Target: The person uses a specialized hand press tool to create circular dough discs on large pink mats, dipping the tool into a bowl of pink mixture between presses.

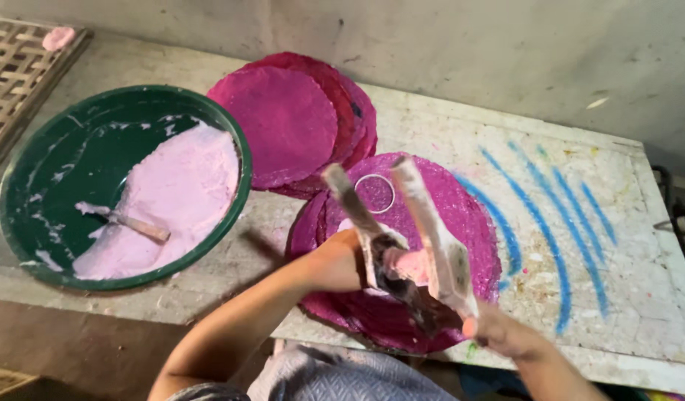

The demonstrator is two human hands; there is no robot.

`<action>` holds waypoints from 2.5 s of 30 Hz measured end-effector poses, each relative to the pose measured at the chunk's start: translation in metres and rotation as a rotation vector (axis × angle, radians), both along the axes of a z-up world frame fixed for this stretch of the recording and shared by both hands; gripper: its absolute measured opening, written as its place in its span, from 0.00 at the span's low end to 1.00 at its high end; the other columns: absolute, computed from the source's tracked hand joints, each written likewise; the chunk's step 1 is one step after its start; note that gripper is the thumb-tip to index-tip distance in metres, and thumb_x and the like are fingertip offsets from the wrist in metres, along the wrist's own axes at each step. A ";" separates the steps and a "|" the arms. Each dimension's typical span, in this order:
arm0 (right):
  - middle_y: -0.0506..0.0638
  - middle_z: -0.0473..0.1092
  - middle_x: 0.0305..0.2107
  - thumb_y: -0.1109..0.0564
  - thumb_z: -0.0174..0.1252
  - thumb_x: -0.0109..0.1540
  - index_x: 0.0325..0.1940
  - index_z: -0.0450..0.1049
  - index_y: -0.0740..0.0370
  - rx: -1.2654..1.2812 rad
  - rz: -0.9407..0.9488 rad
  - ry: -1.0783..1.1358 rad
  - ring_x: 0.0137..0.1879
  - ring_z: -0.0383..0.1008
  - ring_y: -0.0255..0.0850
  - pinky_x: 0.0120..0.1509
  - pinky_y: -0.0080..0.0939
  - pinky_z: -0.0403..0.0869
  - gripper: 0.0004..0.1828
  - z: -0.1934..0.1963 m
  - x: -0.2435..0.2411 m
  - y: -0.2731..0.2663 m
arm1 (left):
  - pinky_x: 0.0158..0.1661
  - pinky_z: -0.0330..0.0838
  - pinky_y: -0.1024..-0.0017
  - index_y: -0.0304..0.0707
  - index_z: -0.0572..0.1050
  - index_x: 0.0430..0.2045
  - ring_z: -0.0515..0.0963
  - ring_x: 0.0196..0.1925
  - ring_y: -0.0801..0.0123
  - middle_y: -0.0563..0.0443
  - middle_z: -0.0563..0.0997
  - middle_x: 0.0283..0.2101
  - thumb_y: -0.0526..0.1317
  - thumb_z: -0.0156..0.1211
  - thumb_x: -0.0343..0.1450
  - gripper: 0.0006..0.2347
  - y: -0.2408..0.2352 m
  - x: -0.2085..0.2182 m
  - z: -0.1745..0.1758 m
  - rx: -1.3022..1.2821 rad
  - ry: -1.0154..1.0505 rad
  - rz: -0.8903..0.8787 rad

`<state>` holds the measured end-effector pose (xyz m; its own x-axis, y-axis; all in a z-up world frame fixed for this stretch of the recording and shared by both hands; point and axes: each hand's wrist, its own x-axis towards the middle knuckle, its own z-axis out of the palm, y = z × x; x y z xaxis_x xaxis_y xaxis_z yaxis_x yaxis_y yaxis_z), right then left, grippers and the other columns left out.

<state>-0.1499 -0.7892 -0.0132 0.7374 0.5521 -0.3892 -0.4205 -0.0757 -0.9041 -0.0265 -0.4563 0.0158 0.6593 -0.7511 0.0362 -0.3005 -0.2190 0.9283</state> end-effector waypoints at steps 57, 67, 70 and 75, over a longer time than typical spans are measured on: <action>0.56 0.71 0.59 0.27 0.36 0.62 0.68 0.62 0.62 -0.276 0.097 0.402 0.67 0.71 0.46 0.73 0.46 0.63 0.44 0.098 0.093 0.027 | 0.74 0.58 0.45 0.46 0.73 0.42 0.74 0.62 0.58 0.52 0.76 0.53 0.40 0.57 0.61 0.15 -0.004 0.117 -0.015 -1.567 0.806 -0.479; 0.53 0.57 0.24 0.21 0.27 0.66 0.73 0.68 0.43 -0.838 0.116 0.398 0.27 0.54 0.43 0.30 0.45 0.59 0.44 0.098 0.115 0.082 | 0.67 0.66 0.59 0.44 0.71 0.45 0.75 0.54 0.64 0.53 0.75 0.46 0.52 0.57 0.76 0.14 0.004 0.132 -0.069 -1.836 0.828 -0.345; 0.48 0.60 0.21 0.20 0.25 0.63 0.54 0.77 0.54 -0.778 0.152 0.346 0.24 0.54 0.38 0.27 0.41 0.57 0.48 0.096 0.117 0.093 | 0.65 0.67 0.60 0.45 0.71 0.45 0.75 0.53 0.65 0.54 0.75 0.44 0.50 0.54 0.77 0.11 0.016 0.136 -0.078 -1.832 0.837 -0.320; 0.48 0.77 0.32 0.19 0.26 0.61 0.49 0.74 0.61 -0.615 0.165 0.265 0.38 0.75 0.36 0.47 0.37 0.74 0.48 0.090 0.113 0.095 | 0.62 0.70 0.59 0.46 0.72 0.43 0.76 0.50 0.66 0.54 0.77 0.41 0.50 0.53 0.76 0.10 0.007 0.123 -0.095 -1.834 0.900 -0.236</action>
